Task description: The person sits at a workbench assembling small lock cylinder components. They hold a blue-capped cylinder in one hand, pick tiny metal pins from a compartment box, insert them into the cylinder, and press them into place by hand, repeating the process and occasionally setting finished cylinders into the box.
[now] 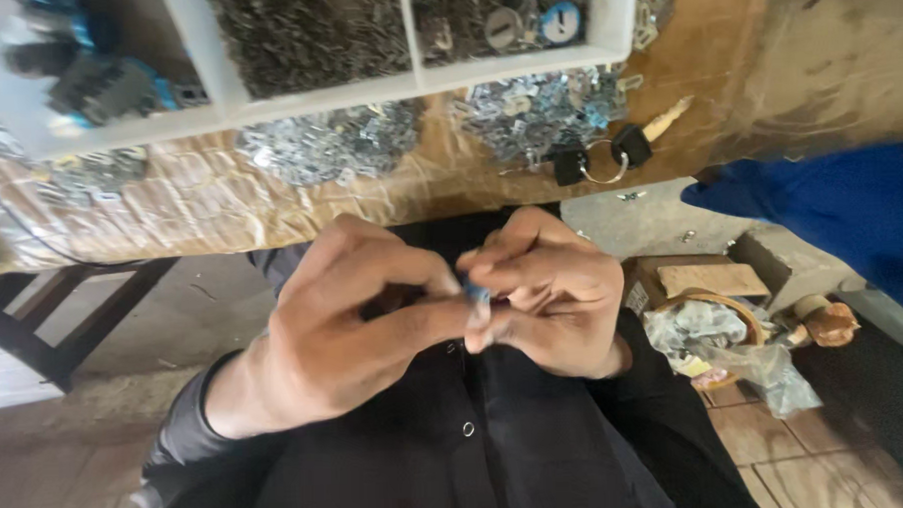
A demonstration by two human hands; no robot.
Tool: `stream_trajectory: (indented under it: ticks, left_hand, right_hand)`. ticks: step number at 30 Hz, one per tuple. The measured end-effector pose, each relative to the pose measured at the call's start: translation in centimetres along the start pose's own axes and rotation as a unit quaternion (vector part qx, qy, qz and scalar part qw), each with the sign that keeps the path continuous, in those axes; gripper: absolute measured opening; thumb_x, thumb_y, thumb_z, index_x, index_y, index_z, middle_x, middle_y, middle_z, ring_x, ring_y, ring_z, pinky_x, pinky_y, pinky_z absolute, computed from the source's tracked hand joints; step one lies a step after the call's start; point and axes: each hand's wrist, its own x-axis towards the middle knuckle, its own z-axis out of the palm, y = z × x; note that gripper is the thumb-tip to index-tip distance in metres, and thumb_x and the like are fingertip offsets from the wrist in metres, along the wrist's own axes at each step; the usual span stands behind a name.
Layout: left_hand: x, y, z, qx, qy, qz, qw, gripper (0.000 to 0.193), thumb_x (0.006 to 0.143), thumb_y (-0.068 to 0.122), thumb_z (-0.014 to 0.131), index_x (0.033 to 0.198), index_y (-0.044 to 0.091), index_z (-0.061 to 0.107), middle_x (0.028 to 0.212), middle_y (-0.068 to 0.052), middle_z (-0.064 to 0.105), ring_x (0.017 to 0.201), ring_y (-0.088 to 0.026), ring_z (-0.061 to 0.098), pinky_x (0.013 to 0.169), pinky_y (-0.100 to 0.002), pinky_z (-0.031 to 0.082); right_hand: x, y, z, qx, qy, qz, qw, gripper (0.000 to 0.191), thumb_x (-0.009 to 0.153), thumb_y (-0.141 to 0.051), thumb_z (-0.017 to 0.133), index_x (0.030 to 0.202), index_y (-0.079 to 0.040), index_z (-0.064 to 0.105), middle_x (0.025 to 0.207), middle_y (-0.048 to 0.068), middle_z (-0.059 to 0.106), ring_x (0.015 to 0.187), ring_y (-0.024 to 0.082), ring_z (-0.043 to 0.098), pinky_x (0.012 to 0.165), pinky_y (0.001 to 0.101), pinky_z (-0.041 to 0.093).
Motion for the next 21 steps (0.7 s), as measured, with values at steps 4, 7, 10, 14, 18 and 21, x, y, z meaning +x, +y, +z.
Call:
stream_trajectory:
  ticks: [4,7,10,14,18,21]
  left_hand:
    - [-1.2,-0.8,-1.1,-0.297,-0.067,-0.271,0.913,0.029,0.074,0.009,0.092,0.096,0.016,0.075,0.091,-0.004,0.06,0.074,-0.013,0.058,0.063,-0.026,0.044]
    - [-0.6,-0.6,-1.1,-0.311,-0.063,-0.339,0.885,0.039,0.08,0.009,0.088,0.114,0.013,0.07,0.092,-0.004,0.065,0.074,-0.011,0.059,0.063,-0.024,0.048]
    - [1.3,0.3,-0.8,0.079,0.0,-0.126,0.989,0.027,0.09,0.016,0.082,0.115,0.01,0.072,0.098,-0.005,0.062,0.073,-0.013,0.061,0.063,-0.028,0.052]
    - [3.6,0.3,0.7,0.368,0.006,-0.035,0.929,0.036,0.099,0.03,0.074,0.126,0.007,0.076,0.095,-0.006,0.061,0.076,-0.019,0.061,0.063,-0.03,0.054]
    - [2.6,-1.2,0.7,0.302,-0.014,0.041,0.952,0.02,0.098,0.013,0.073,0.118,0.011,0.075,0.108,-0.003,0.066,0.087,-0.019,0.066,0.069,-0.03,0.055]
    - [0.8,-1.8,0.2,0.263,-0.004,0.054,0.963,0.022,0.086,0.006,0.079,0.107,0.004,0.073,0.104,-0.009,0.071,0.089,-0.025,0.069,0.074,-0.036,0.061]
  right_hand:
    - [1.9,-0.3,-0.4,-0.177,-0.197,-0.044,0.963,0.04,0.081,-0.004,0.087,0.118,0.0,0.074,0.113,0.014,0.069,0.1,0.022,0.074,0.084,0.0297,0.063]
    - [2.3,0.4,0.1,-0.106,-0.146,-0.041,0.983,0.04,0.079,-0.005,0.088,0.116,0.002,0.073,0.115,0.018,0.07,0.094,0.025,0.074,0.08,0.0346,0.064]
    - [1.5,0.6,0.9,0.018,-0.009,-0.035,0.999,0.037,0.085,-0.004,0.09,0.117,0.002,0.073,0.116,0.02,0.066,0.091,0.025,0.076,0.074,0.0362,0.07]
    - [-0.2,-0.8,0.7,-0.005,0.04,-0.032,0.999,0.032,0.086,-0.007,0.088,0.113,0.001,0.073,0.116,0.017,0.065,0.09,0.025,0.075,0.067,0.0338,0.071]
    - [-0.7,-0.5,0.0,-0.012,0.021,-0.106,0.994,0.033,0.083,-0.005,0.089,0.111,0.002,0.073,0.115,0.016,0.067,0.085,0.023,0.074,0.063,0.0336,0.07]
    - [-0.6,0.1,-0.4,-0.024,0.049,-0.055,0.997,0.037,0.081,0.0,0.091,0.113,0.003,0.073,0.112,0.018,0.065,0.087,0.024,0.074,0.066,0.0343,0.069]
